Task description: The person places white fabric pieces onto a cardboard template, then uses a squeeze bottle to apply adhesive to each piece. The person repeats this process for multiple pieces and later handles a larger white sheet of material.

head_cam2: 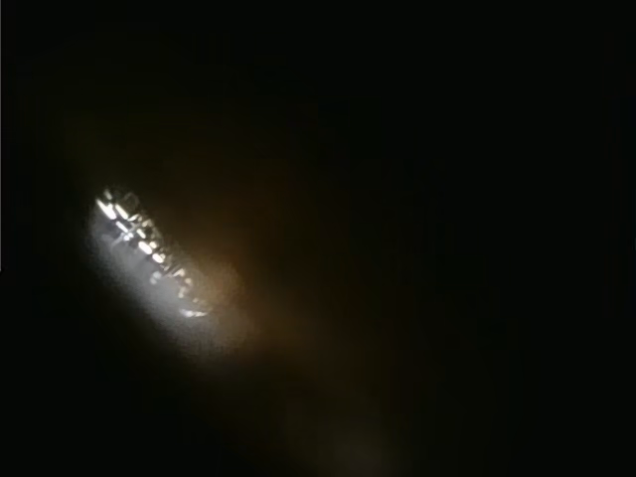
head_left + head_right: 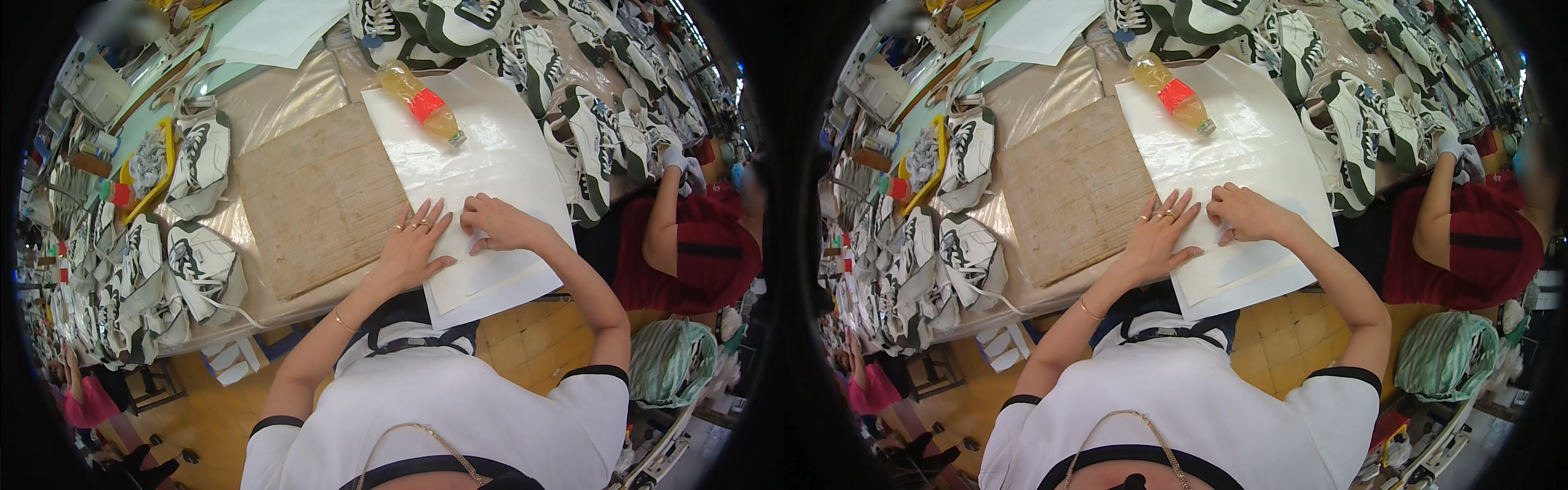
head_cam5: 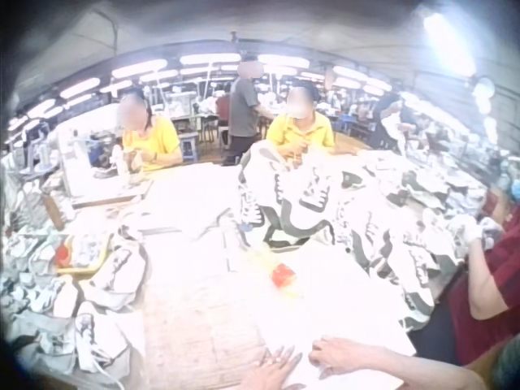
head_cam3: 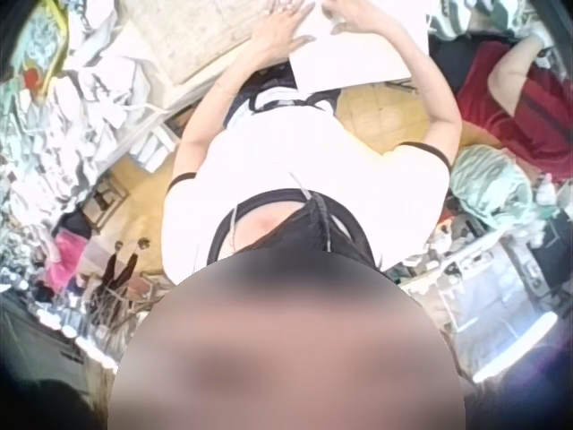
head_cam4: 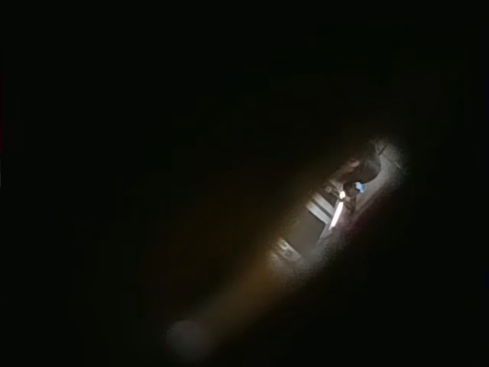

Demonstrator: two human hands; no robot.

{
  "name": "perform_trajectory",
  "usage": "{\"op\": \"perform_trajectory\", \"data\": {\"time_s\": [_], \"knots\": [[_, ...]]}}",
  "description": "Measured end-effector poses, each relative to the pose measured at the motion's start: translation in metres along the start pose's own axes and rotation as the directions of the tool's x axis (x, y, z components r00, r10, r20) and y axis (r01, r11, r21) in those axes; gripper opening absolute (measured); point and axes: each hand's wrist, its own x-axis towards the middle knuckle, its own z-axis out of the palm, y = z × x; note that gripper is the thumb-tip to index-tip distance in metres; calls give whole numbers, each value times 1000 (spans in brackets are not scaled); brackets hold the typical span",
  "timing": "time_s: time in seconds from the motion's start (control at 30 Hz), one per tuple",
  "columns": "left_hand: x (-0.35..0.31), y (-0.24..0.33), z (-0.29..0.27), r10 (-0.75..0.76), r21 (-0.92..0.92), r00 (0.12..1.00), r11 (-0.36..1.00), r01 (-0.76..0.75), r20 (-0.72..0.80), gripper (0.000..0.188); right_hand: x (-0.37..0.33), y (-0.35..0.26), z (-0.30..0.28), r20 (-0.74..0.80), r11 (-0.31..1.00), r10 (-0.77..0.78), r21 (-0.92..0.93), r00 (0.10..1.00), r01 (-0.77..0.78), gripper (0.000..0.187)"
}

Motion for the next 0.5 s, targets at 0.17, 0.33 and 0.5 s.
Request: {"op": "perform_trajectory", "data": {"time_s": [0.17,0.33,0.5], "knots": [[0,0,2,-1,-4,1000,1000,1,0,73,-16,0,-13,34,988,93,122,995,-97,26],[-1,-1,3,7,-10,1000,1000,-7,-14,76,-27,-4,-18,-65,996,8,-84,998,-13,18],[-1,-2,5,-4,9,1000,1000,5,-10,75,-77,10,-46,-379,968,90,250,921,8,19]]}}
